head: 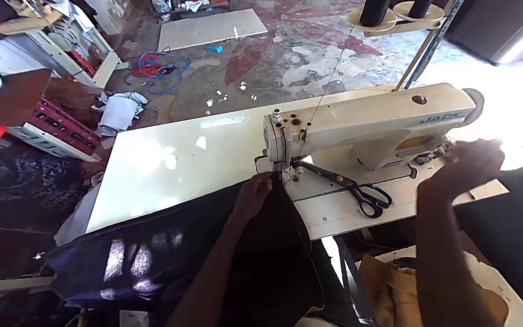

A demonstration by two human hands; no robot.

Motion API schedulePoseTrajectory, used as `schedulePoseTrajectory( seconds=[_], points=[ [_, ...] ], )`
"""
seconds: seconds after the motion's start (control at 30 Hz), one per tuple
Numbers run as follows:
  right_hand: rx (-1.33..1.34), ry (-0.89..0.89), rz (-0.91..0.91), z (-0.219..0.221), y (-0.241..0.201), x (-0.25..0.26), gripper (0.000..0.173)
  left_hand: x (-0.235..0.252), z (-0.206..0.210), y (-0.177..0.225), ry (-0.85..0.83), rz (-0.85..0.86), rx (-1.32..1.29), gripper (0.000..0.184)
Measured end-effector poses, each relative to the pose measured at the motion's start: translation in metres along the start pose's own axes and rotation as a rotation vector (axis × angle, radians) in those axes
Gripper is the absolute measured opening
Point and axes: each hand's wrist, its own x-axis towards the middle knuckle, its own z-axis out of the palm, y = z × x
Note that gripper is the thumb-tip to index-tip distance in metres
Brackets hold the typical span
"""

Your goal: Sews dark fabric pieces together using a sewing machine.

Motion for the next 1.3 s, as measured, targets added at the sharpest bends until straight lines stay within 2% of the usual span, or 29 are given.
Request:
schedulePoseTrajectory(
  seconds=[0.03, 0.1, 0.17, 0.23, 0.3, 0.37, 0.43, 0.57, 0.67, 0.77, 0.83, 0.97, 1.13, 1.23, 1.3],
  points=[
    [0.045, -0.092, 0.065, 0.001, -0.022, -0.041, 0.043, -0.019, -0.012, -0.001, 0.009, 0.024, 0.015, 0.042],
    [0.040, -0.325, 0.256, 0.001, -0.053, -0.125, 0.048, -0.055, -0.040, -0.028, 0.148, 0.118, 0.206, 0.041],
    [-0.073, -0.680, 0.467, -0.006, -0.064, -0.193, 0.039, -0.091, -0.081, -0.061, 0.327, 0.168, 0.422, 0.040],
    [-0.258, -1.043, 0.602, -0.011, -0.062, -0.232, 0.041, -0.127, -0.130, -0.092, 0.444, 0.085, 0.589, 0.048],
    [-0.221, -1.220, 0.715, -0.013, -0.057, -0.256, 0.047, -0.157, -0.170, -0.123, 0.505, -0.084, 0.705, 0.063],
    [0.063, -1.195, 0.889, -0.010, -0.055, -0.270, 0.041, -0.175, -0.188, -0.149, 0.551, -0.225, 0.720, 0.073],
    [0.228, -1.130, 0.967, -0.005, -0.057, -0.276, 0.029, -0.183, -0.187, -0.161, 0.591, -0.289, 0.719, 0.080],
    [0.215, -1.127, 0.827, -0.005, -0.067, -0.264, 0.022, -0.187, -0.181, -0.160, 0.592, -0.308, 0.744, 0.083],
    [0.202, -1.039, 0.845, -0.012, -0.080, -0.238, 0.026, -0.195, -0.183, -0.161, 0.564, -0.311, 0.766, 0.084],
    [0.315, -0.952, 1.002, -0.011, -0.107, -0.206, 0.031, -0.194, -0.190, -0.166, 0.546, -0.265, 0.760, 0.085],
    [0.392, -0.954, 1.102, -0.002, -0.126, -0.186, 0.037, -0.190, -0.196, -0.169, 0.527, -0.254, 0.755, 0.082],
    [0.590, -1.012, 1.250, 0.022, -0.158, -0.168, 0.042, -0.167, -0.209, -0.172, 0.475, -0.301, 0.794, 0.088],
    [0.718, -1.008, 1.550, 0.038, -0.184, -0.207, 0.040, -0.144, -0.228, -0.181, 0.424, -0.288, 0.780, 0.090],
    [0.650, -1.011, 1.566, 0.032, -0.175, -0.241, 0.038, -0.133, -0.236, -0.185, 0.459, -0.212, 0.726, 0.084],
    [0.613, -1.010, 1.526, 0.024, -0.162, -0.253, 0.038, -0.121, -0.222, -0.162, 0.492, -0.088, 0.694, 0.075]
  ],
)
